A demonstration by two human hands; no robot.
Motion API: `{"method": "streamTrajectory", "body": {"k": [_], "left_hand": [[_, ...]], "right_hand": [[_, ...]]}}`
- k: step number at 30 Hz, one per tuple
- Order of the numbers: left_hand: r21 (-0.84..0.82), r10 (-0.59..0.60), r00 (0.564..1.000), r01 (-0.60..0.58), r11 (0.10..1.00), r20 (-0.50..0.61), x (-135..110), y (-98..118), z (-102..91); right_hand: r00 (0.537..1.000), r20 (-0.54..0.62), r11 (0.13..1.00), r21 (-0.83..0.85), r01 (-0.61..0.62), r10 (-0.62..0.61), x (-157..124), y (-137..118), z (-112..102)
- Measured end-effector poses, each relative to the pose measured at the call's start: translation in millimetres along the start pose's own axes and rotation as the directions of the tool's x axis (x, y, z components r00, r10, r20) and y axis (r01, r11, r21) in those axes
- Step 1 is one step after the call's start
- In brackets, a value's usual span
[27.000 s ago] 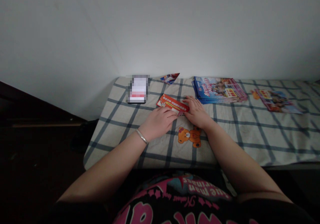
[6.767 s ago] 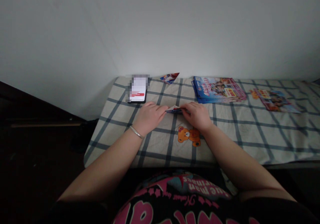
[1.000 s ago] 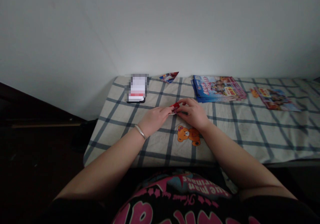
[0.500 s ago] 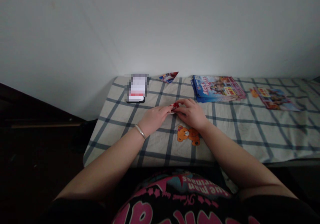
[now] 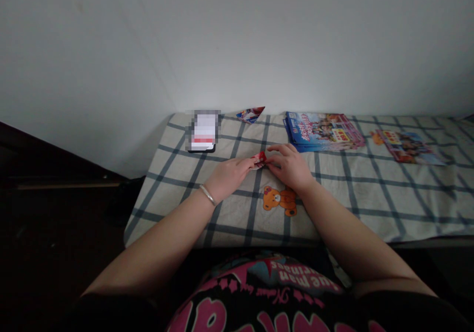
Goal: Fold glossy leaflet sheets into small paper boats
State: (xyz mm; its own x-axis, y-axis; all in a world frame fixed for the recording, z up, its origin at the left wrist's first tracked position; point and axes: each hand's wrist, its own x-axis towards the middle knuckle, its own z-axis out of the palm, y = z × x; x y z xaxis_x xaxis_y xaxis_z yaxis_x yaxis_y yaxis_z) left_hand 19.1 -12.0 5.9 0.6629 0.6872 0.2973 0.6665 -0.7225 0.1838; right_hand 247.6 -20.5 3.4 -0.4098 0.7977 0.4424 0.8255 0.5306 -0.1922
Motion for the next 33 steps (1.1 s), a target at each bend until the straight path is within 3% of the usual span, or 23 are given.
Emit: {"method": "streamTrajectory", "body": {"k": [13, 20, 23, 29, 33], "left_hand": [[-0.077, 0.079, 0.997, -0.079, 0.994, -0.008, -1, -2, 0.8], [-0.116, 0.043, 0.998, -0.048, 0.992, -0.044, -1, -1, 0.8], [-0.112, 0.023, 0.998, -0.029, 0.993, -0.051, 0, -2, 2.3], [-0.106, 0.047, 0.998, -0.050, 0.993, -0.034, 0, -2, 4.0], [-0.039, -0.017, 1.000, 0.017, 0.999, 0.003, -2, 0, 1.5]], "right_hand": [[0.996, 0.024, 0.985, 0.152, 0.081, -0.086, 2, -3, 7], [0.992, -0.038, 0.963, 0.250, -0.106, 0.119, -1, -8, 14], [0.997, 0.008, 0.958, 0.276, -0.082, 0.083, 0, -10, 12], [0.996, 0.088, 0.986, 0.169, 0.007, -0.022, 4, -12, 7], [0.995, 0.094, 0.989, 0.144, 0.027, -0.041, 4, -11, 5]]}}
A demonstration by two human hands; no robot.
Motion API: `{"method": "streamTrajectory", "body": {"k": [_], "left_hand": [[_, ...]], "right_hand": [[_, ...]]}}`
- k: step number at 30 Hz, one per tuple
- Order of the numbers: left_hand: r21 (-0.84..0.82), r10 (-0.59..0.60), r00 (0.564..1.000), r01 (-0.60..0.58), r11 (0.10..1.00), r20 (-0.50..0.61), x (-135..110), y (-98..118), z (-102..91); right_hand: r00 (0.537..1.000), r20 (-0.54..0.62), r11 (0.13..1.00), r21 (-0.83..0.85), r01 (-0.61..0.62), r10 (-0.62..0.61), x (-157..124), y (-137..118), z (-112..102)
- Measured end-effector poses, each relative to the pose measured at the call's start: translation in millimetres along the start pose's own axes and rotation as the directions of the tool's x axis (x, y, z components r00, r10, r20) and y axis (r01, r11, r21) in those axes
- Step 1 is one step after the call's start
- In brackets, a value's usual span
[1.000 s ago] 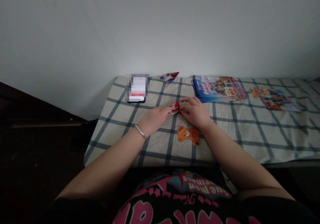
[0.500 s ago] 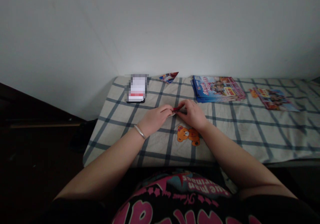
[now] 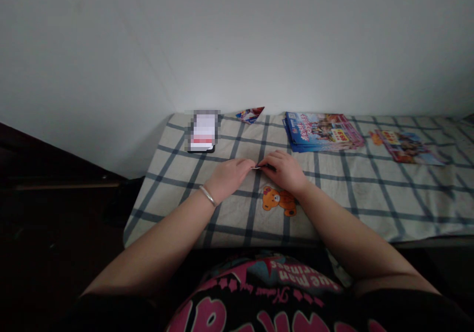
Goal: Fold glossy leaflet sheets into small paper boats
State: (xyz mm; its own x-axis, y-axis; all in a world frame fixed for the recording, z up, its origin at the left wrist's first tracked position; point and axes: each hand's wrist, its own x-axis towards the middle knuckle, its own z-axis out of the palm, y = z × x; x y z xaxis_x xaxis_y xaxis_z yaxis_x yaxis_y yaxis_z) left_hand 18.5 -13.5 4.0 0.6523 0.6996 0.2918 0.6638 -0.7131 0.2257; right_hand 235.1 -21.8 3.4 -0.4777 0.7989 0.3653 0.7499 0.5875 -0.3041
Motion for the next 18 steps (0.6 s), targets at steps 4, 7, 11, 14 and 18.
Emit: {"method": "streamTrajectory", "body": {"k": [4, 7, 11, 14, 18], "left_hand": [[0.102, -0.094, 0.995, 0.096, 0.990, -0.028, -1.3, 0.8, -5.3], [0.123, -0.149, 0.986, 0.157, 0.980, -0.072, -1.6, -1.4, -6.5], [0.104, -0.188, 0.978, 0.197, 0.975, -0.088, -1.0, -3.9, -4.7], [0.048, -0.210, 0.972, 0.216, 0.975, -0.106, -0.2, -4.6, -4.2], [-0.024, -0.227, 0.966, 0.226, 0.974, -0.121, 0.7, -6.6, -4.1]], "right_hand": [[0.998, -0.039, 0.998, 0.032, -0.051, 0.053, -1.7, 1.5, -2.1], [0.993, -0.050, 0.994, 0.047, -0.103, 0.105, -2.6, 1.7, -3.4], [0.986, -0.039, 0.986, 0.035, -0.164, 0.165, -3.3, 0.2, -5.0], [0.966, -0.028, 0.966, 0.038, -0.255, 0.256, -3.8, 0.9, -5.8], [0.923, -0.037, 0.922, 0.060, -0.381, 0.384, -4.4, 6.3, -5.3]]}}
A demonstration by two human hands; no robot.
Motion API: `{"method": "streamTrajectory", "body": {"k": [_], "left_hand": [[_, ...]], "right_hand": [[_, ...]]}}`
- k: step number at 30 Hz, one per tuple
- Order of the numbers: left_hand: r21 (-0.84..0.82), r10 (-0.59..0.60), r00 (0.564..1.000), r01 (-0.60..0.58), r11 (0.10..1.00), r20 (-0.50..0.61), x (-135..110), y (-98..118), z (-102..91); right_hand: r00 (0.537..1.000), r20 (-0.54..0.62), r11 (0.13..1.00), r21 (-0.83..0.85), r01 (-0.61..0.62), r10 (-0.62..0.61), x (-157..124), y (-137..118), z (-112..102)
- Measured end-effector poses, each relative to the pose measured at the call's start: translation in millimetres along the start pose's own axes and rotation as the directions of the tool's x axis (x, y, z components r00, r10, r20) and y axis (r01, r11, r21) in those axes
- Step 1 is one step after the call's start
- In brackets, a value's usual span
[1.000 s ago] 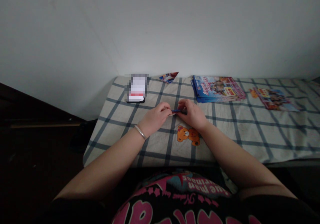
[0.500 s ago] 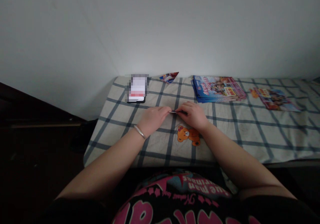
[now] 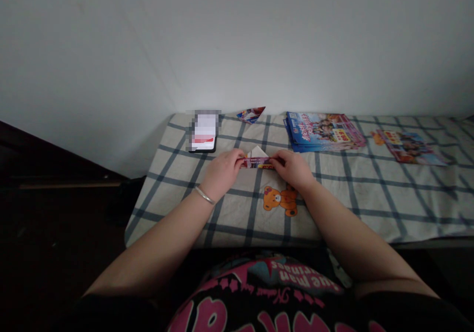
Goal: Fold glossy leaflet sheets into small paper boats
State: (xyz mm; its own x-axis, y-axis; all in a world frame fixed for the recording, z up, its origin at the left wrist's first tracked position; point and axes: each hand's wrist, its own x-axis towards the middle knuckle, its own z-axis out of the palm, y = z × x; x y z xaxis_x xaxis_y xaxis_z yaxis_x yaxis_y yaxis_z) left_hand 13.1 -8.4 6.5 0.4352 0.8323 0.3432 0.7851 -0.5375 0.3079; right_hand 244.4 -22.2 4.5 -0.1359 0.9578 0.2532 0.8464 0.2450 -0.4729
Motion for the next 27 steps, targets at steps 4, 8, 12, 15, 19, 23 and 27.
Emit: {"method": "streamTrajectory", "body": {"k": [4, 8, 12, 15, 19, 23, 27], "left_hand": [[0.013, 0.004, 1.000, -0.004, 1.000, 0.005, 1, -2, -0.7], [0.097, 0.083, 0.995, -0.077, 0.992, -0.062, 0, 1, -5.5], [0.151, 0.229, 0.973, -0.222, 0.963, -0.031, -2, 6, -6.5], [0.105, 0.349, 0.933, -0.356, 0.928, 0.084, -3, 7, -2.6], [0.110, 0.373, 0.916, -0.390, 0.914, 0.146, -5, 9, -0.8], [0.172, 0.311, 0.939, -0.334, 0.927, 0.149, -6, 11, -3.5], [0.198, 0.240, 0.964, -0.259, 0.946, 0.113, -7, 11, -2.6]], "right_hand": [[1.000, -0.009, 0.999, -0.039, -0.028, 0.028, 2, 4, 2], [0.999, -0.023, 0.998, -0.048, -0.040, 0.039, 1, 3, 3], [0.995, -0.070, 0.996, -0.037, -0.077, 0.074, 1, 3, 5], [0.996, -0.075, 0.997, -0.047, -0.056, 0.053, 2, 6, 6], [0.999, -0.048, 0.999, -0.047, 0.006, -0.009, 3, 8, 6], [1.000, 0.014, 1.000, -0.007, 0.001, -0.001, 0, 4, 1], [0.982, 0.133, 0.990, 0.063, 0.127, -0.135, -4, -4, -3]]}}
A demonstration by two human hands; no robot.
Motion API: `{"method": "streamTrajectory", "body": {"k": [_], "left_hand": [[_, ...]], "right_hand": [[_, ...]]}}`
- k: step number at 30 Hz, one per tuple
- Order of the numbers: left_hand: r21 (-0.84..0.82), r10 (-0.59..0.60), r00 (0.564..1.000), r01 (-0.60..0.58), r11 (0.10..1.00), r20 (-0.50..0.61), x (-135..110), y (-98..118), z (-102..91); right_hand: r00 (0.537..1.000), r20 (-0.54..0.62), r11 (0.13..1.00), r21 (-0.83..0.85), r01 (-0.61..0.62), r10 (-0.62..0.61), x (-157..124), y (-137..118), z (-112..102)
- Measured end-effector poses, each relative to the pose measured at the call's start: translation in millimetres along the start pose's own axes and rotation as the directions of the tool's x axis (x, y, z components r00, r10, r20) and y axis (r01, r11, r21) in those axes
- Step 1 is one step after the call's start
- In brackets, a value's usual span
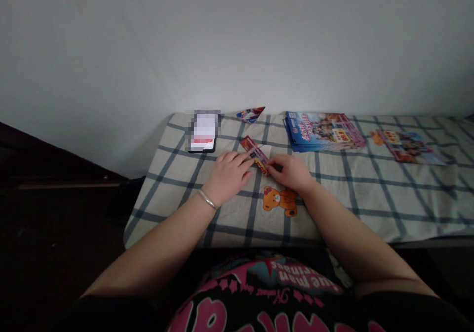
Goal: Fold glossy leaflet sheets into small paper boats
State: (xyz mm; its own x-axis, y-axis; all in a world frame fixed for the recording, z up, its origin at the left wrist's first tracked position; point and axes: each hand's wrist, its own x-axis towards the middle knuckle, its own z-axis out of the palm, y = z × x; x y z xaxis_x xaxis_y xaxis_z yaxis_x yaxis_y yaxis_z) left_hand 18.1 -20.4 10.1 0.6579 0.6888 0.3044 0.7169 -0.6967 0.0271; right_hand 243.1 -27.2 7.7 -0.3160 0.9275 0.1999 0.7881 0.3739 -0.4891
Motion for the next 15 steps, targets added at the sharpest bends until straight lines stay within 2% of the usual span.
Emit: {"method": "streamTrajectory", "body": {"k": [3, 6, 10, 15], "left_hand": [[-0.018, -0.016, 1.000, 0.016, 1.000, -0.006, 0.5, 0.8, 1.2], [-0.039, -0.020, 1.000, 0.020, 0.999, -0.003, 1.1, 2.6, 1.2], [-0.066, -0.011, 1.000, 0.012, 0.998, 0.009, 1.9, 4.0, 3.2], [-0.095, 0.020, 1.000, -0.019, 0.995, 0.001, 3.5, 4.6, 9.3]], "right_hand": [[0.991, 0.058, 0.993, 0.028, 0.116, -0.117, -1.2, -3.8, -1.1], [0.980, 0.082, 0.983, 0.023, 0.181, -0.183, -1.4, -4.8, -1.5], [0.970, 0.068, 0.972, -0.018, 0.236, -0.234, -1.3, -2.3, 0.4], [0.945, 0.035, 0.945, 0.039, 0.324, -0.325, -1.6, 1.2, 5.3]]}}
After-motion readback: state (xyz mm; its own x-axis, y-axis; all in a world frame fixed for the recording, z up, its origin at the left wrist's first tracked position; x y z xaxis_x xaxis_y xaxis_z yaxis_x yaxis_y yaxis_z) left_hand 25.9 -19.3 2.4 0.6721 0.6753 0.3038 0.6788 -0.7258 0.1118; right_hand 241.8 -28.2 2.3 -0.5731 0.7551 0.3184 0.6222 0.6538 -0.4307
